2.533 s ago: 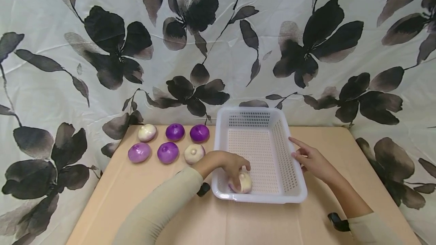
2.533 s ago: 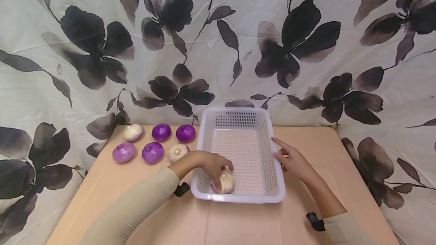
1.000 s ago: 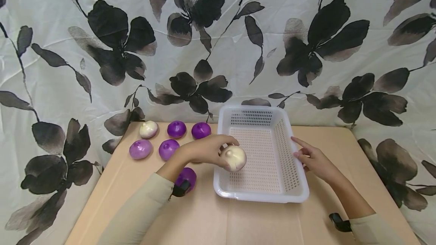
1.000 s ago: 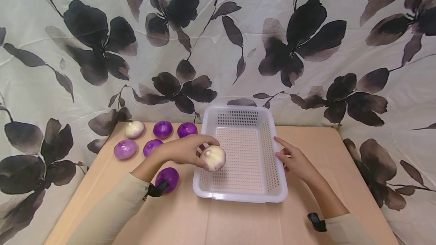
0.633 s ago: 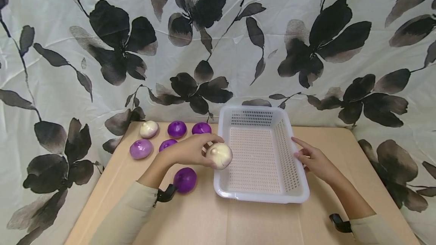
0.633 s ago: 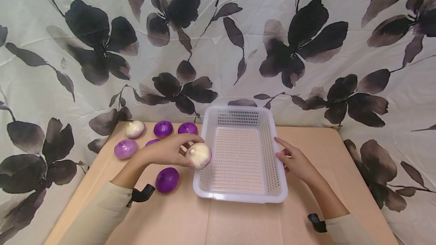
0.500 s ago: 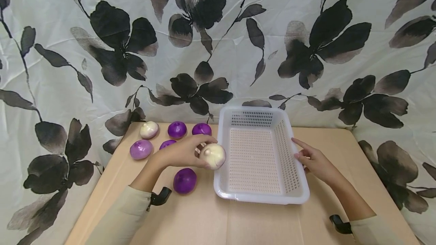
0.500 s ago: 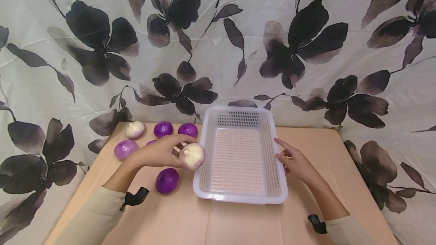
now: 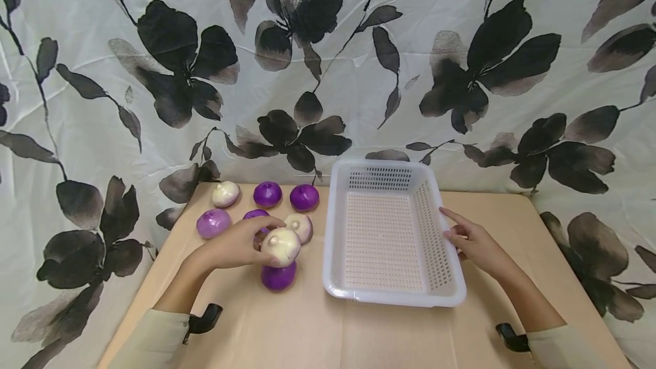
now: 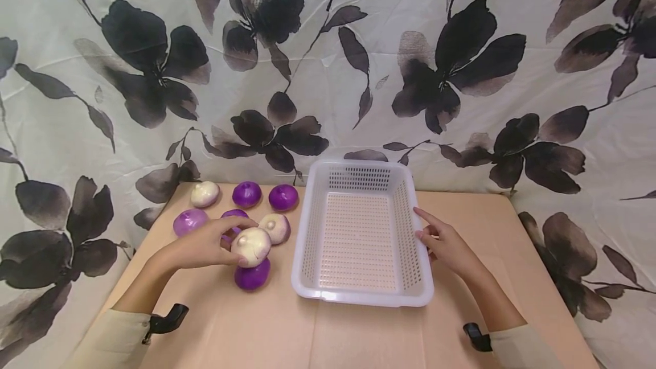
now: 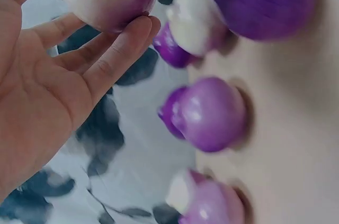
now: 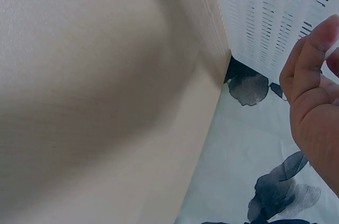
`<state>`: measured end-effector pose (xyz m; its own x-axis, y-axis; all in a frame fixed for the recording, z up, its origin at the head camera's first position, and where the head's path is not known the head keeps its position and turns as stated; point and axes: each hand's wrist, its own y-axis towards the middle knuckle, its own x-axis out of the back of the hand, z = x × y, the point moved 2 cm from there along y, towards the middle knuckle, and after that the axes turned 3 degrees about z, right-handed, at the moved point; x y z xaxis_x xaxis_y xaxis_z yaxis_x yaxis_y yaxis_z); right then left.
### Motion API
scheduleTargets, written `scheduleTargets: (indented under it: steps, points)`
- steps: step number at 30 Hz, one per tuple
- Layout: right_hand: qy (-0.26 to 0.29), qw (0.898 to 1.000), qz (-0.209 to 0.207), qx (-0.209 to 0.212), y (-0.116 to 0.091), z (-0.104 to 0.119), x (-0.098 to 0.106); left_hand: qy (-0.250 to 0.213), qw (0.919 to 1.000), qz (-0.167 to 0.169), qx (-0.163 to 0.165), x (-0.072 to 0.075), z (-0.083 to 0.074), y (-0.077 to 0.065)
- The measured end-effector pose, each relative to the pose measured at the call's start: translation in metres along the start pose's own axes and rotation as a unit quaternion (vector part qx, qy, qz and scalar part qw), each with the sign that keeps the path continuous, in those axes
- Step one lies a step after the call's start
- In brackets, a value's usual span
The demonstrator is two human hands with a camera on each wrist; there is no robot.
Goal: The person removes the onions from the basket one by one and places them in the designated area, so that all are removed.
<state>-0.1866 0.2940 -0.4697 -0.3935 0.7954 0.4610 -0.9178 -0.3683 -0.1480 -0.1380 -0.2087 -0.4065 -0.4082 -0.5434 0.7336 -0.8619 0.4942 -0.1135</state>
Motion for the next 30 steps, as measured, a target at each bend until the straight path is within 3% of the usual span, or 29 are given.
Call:
scheduleTargets:
  steps: [7,15,20,30]
  points:
    - [-0.003,1.0,-0.002,0.004,0.001,-0.001,-0.002,-0.035,0.9991,-0.002,0.022,-0.001,0.036,-0.026]
    - [0.007,1.0,0.005,0.001,0.001,-0.001,-0.002,-0.053,0.998,-0.004,0.032,0.001,0.07,-0.043]
    - [0.003,1.0,0.003,0.002,0.0,-0.001,-0.001,-0.072,0.9963,0.002,0.045,0.004,0.085,-0.05]
    - [-0.001,1.0,-0.002,0.003,-0.002,0.0,-0.003,-0.059,0.9959,0.017,0.066,-0.001,0.106,-0.055]
